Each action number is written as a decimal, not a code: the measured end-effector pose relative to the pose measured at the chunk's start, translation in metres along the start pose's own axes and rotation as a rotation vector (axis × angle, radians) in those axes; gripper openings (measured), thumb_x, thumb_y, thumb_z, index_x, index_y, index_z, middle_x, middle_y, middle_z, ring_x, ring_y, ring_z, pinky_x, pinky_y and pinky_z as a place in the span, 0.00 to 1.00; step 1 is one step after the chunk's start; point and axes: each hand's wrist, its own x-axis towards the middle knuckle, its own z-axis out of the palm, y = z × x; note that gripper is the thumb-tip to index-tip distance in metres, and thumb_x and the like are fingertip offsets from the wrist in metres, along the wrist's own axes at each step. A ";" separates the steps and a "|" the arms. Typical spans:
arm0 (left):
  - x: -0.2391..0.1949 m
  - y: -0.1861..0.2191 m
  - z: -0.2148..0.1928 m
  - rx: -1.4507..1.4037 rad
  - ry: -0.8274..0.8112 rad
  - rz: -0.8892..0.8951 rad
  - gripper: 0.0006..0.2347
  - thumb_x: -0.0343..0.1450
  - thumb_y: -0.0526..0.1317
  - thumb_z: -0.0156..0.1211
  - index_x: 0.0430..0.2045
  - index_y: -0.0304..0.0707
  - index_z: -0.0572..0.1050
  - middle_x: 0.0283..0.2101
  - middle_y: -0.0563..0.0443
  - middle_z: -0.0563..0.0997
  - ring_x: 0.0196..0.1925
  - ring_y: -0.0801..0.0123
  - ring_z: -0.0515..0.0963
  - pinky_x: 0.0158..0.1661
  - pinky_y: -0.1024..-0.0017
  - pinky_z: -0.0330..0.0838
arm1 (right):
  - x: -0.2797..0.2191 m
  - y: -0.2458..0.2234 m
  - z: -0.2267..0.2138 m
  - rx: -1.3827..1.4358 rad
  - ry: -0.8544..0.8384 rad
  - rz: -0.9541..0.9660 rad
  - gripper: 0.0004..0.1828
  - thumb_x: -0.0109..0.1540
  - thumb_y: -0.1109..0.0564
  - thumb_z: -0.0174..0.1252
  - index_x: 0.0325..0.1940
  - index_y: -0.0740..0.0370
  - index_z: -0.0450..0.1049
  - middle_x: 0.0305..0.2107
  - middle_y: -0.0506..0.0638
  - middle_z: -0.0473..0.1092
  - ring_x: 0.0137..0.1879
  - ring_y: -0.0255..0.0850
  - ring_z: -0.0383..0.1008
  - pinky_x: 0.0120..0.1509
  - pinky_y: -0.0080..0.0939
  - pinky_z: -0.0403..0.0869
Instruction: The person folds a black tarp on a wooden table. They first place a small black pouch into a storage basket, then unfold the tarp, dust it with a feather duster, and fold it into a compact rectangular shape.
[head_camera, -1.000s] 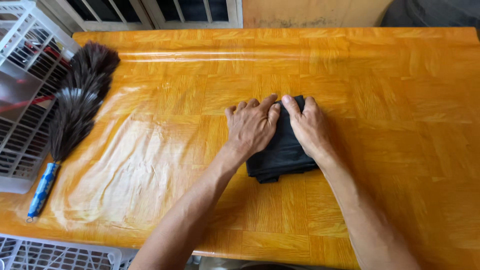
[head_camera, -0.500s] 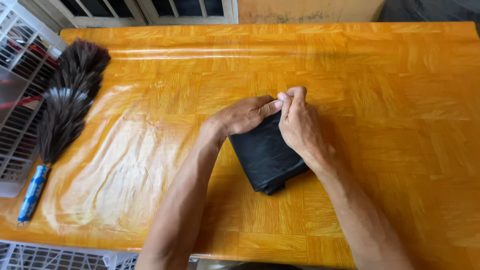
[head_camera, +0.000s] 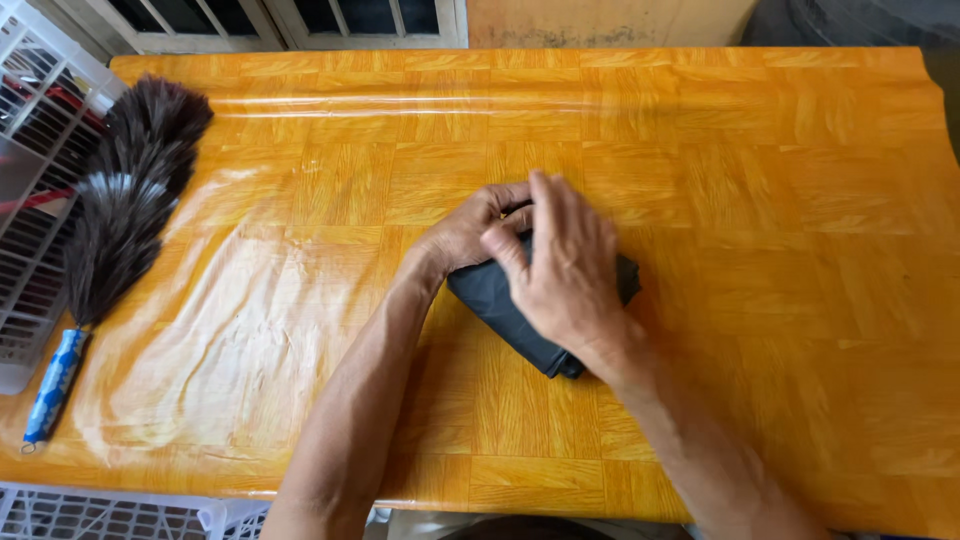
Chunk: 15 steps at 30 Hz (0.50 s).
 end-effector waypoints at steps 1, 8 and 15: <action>0.000 -0.003 -0.001 -0.002 -0.005 0.000 0.12 0.76 0.40 0.62 0.54 0.44 0.79 0.47 0.50 0.85 0.51 0.72 0.77 0.58 0.62 0.74 | -0.006 -0.006 0.001 -0.002 0.001 0.005 0.42 0.70 0.28 0.43 0.76 0.61 0.56 0.62 0.69 0.64 0.67 0.67 0.66 0.63 0.79 0.62; 0.001 -0.001 0.000 0.097 -0.003 -0.064 0.08 0.74 0.42 0.62 0.44 0.46 0.83 0.37 0.55 0.86 0.43 0.74 0.81 0.52 0.66 0.77 | -0.029 -0.009 0.018 -0.196 -0.019 -0.039 0.60 0.60 0.19 0.53 0.81 0.62 0.48 0.70 0.74 0.53 0.75 0.69 0.54 0.68 0.89 0.37; -0.005 0.015 -0.008 0.097 -0.023 -0.001 0.11 0.75 0.39 0.64 0.50 0.43 0.81 0.46 0.47 0.87 0.51 0.66 0.82 0.59 0.63 0.72 | 0.017 0.031 -0.033 0.423 -0.316 0.488 0.46 0.65 0.22 0.44 0.77 0.52 0.56 0.65 0.66 0.64 0.66 0.58 0.71 0.67 0.67 0.68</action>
